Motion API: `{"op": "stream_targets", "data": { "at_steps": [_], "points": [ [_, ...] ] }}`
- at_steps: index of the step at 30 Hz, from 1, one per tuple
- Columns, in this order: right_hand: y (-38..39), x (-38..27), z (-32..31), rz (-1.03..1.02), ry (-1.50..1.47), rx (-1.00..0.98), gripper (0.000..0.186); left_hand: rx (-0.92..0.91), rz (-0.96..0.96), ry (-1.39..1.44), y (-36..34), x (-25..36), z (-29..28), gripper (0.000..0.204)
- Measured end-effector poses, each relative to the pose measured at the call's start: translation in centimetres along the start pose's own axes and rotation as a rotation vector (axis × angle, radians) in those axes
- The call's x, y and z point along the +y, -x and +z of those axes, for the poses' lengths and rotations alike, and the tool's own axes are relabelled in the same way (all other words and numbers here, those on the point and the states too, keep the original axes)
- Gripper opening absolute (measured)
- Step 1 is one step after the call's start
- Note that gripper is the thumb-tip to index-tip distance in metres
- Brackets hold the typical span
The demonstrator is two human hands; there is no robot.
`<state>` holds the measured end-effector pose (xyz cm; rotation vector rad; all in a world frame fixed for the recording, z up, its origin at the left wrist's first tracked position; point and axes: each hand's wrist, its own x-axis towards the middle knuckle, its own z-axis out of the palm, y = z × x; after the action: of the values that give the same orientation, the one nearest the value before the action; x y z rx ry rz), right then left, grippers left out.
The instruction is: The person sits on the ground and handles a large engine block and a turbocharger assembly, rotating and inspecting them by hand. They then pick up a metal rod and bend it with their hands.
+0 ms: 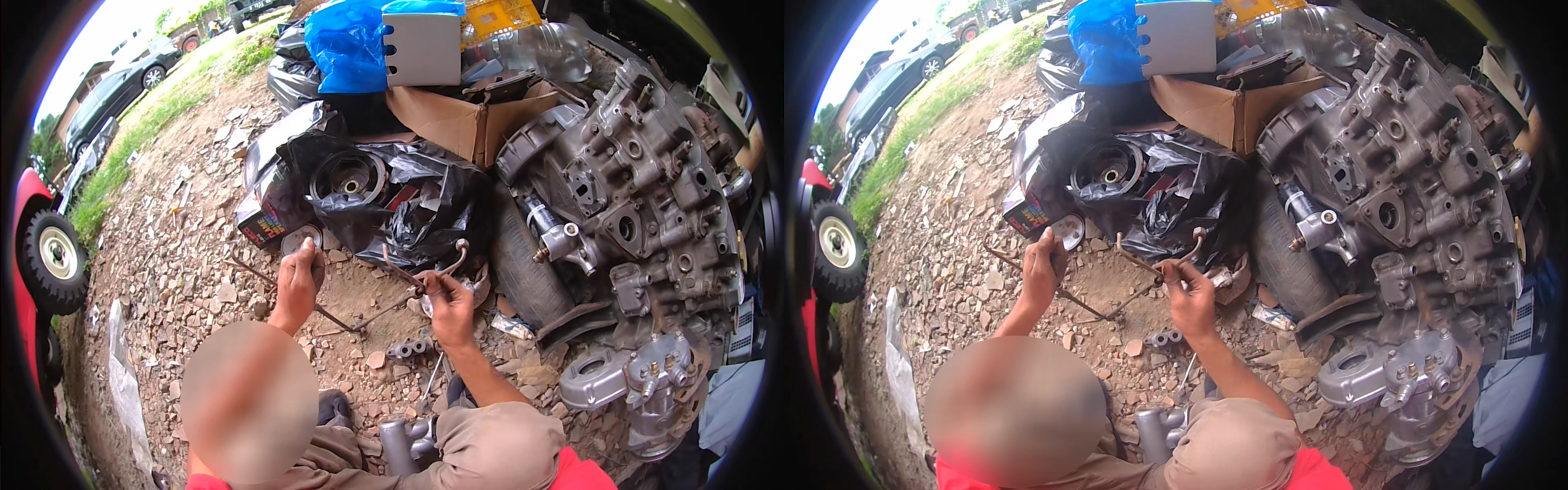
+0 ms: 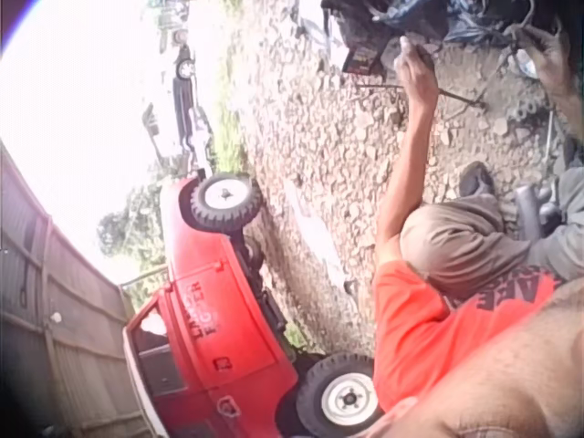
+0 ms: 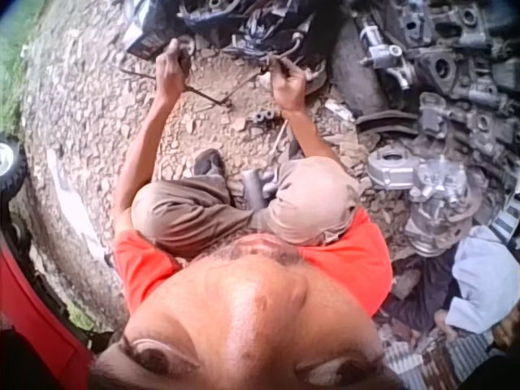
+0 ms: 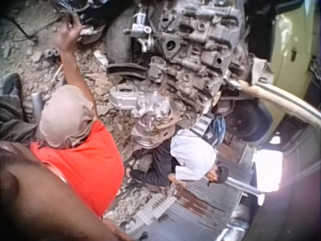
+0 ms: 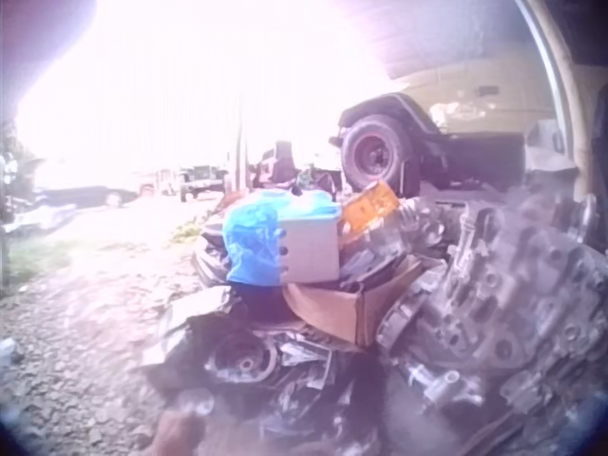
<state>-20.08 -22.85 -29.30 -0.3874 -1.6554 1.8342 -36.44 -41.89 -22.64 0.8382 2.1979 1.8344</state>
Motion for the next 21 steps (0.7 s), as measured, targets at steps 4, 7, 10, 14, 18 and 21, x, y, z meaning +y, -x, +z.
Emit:
{"op": "stream_targets", "data": {
  "at_steps": [4,7,10,14,18,21],
  "points": [
    [-1.4,-3.0,-0.4,-0.143,-0.188,0.169,0.022,-0.009,-0.035,-0.020,1.0,0.3,0.6,0.061],
    [-0.1,2.6,-0.4,-0.095,0.026,0.139,0.025,-0.066,0.021,0.015,0.3,-0.2,1.6,0.061],
    [-1.1,0.8,-0.4,-0.143,-0.103,0.058,0.027,-0.016,0.003,-0.016,0.0,-0.1,0.1,0.061],
    [-1.7,-1.9,-0.4,-0.111,-0.169,0.218,0.030,-0.035,-0.012,-0.008,0.6,0.5,1.2,0.062],
    [-0.4,1.9,0.4,-0.099,-0.020,0.058,0.030,0.026,0.027,-0.060,-0.5,0.4,1.2,0.063],
    [-1.4,-2.3,0.9,-0.188,-0.211,0.132,0.029,-0.007,-0.019,-0.007,-0.1,0.0,-0.2,0.063]
  ]
}}
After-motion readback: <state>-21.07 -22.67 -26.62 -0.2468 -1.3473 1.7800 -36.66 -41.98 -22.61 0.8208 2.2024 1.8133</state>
